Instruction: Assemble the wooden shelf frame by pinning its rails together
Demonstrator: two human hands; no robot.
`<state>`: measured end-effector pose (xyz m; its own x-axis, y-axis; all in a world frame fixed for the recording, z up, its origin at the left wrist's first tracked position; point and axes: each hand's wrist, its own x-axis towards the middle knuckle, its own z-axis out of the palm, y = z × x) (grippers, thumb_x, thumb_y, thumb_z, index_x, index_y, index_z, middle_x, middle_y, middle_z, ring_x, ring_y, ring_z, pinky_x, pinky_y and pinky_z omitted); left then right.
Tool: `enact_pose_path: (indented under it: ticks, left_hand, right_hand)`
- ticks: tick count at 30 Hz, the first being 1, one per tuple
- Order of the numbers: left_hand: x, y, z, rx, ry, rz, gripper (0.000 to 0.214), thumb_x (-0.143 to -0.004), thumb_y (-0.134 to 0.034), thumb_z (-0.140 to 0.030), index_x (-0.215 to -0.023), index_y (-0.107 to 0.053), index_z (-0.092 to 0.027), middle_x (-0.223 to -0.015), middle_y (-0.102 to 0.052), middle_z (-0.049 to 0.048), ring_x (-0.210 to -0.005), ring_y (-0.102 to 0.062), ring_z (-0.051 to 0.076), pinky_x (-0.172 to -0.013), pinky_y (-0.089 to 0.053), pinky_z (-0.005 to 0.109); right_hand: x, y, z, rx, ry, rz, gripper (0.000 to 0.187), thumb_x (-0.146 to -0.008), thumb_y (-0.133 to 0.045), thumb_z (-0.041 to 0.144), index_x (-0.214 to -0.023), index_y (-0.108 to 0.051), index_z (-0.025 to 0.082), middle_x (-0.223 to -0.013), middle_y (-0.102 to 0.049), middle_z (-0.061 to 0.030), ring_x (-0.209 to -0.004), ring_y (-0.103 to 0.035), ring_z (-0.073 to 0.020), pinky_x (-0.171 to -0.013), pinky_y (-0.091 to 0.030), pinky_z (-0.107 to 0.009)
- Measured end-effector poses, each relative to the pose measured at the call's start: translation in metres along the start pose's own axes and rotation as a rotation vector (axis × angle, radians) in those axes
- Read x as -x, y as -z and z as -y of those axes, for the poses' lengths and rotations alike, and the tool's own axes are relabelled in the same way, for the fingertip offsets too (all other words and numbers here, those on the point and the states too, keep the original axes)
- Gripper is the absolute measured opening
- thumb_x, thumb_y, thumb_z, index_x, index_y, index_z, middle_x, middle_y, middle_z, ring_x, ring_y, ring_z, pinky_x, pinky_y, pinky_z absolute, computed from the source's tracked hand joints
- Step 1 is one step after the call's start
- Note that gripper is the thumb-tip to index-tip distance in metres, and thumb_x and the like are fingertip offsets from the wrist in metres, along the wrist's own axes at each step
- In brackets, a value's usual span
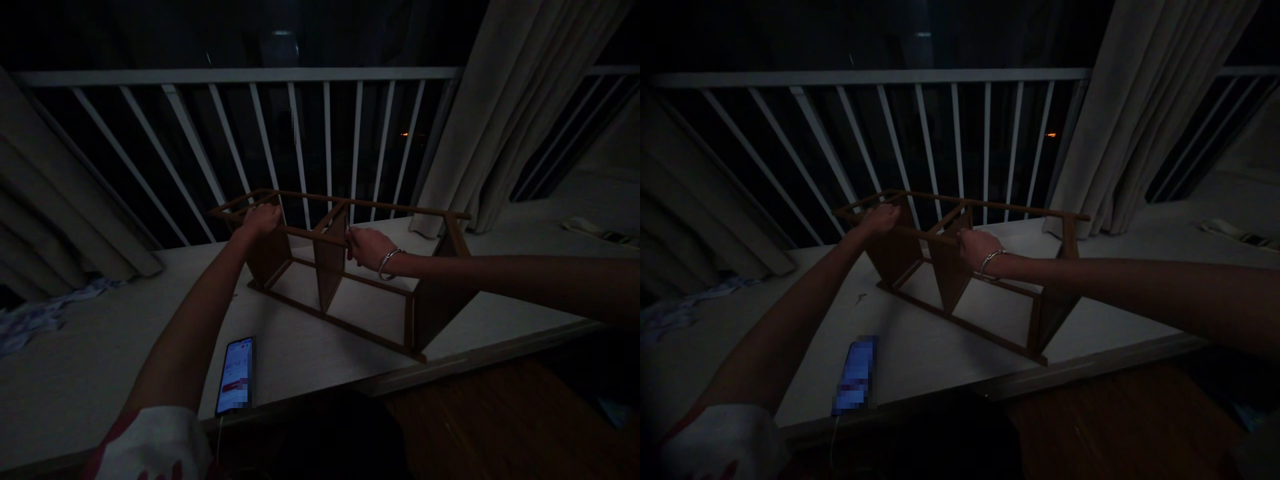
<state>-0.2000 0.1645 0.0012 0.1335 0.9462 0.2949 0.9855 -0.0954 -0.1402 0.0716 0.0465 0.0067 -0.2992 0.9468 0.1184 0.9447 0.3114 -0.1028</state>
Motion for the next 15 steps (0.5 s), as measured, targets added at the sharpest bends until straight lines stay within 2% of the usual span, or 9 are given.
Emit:
enact_pose_path:
  ticks: [5, 8, 12, 15]
  left_hand:
    - [0.012, 0.004, -0.004, 0.021, 0.139, -0.111, 0.049, -0.091, -0.012, -0.032, -0.108, -0.053, -0.012, -0.117, -0.052, 0.0158, -0.113, -0.043, 0.029, -0.095, -0.028, 0.046]
    - [0.018, 0.008, -0.009, 0.063, 0.183, -0.223, 0.046, -0.09, -0.017, -0.034, -0.106, -0.053, -0.01, -0.115, -0.052, 0.0173, -0.112, -0.043, 0.03, -0.094, -0.029, 0.048]
    - [0.028, 0.013, -0.022, 0.245, 0.202, -0.389, 0.036, -0.09, -0.023, -0.031, -0.104, -0.051, -0.013, -0.113, -0.052, 0.0151, -0.11, -0.044, 0.027, -0.094, -0.03, 0.045]
    - [0.043, 0.014, -0.042, 0.418, 0.178, -0.541, 0.027, -0.09, -0.029, -0.027, -0.098, -0.052, -0.016, -0.108, -0.054, 0.0117, -0.107, -0.047, 0.024, -0.093, -0.032, 0.041]
  right_hand:
    - [-0.007, -0.006, 0.004, 0.012, 0.005, -0.007, 0.045, -0.092, -0.017, 0.036, -0.106, -0.053, 0.014, -0.091, -0.064, -0.0144, -0.082, -0.061, -0.0212, -0.067, -0.041, -0.028]
    - [-0.011, -0.009, 0.006, 0.003, -0.005, -0.02, 0.045, -0.092, -0.017, 0.036, -0.105, -0.054, 0.015, -0.092, -0.064, -0.0144, -0.08, -0.061, -0.0215, -0.066, -0.042, -0.028]
    - [-0.015, -0.009, 0.012, -0.027, -0.008, -0.031, 0.044, -0.091, -0.021, 0.036, -0.103, -0.057, 0.014, -0.093, -0.065, -0.0143, -0.081, -0.062, -0.0198, -0.069, -0.043, -0.027]
    - [-0.016, -0.006, 0.016, -0.046, 0.002, -0.037, 0.04, -0.091, -0.026, 0.034, -0.1, -0.059, 0.014, -0.092, -0.065, -0.0136, -0.082, -0.062, -0.02, -0.07, -0.044, -0.027]
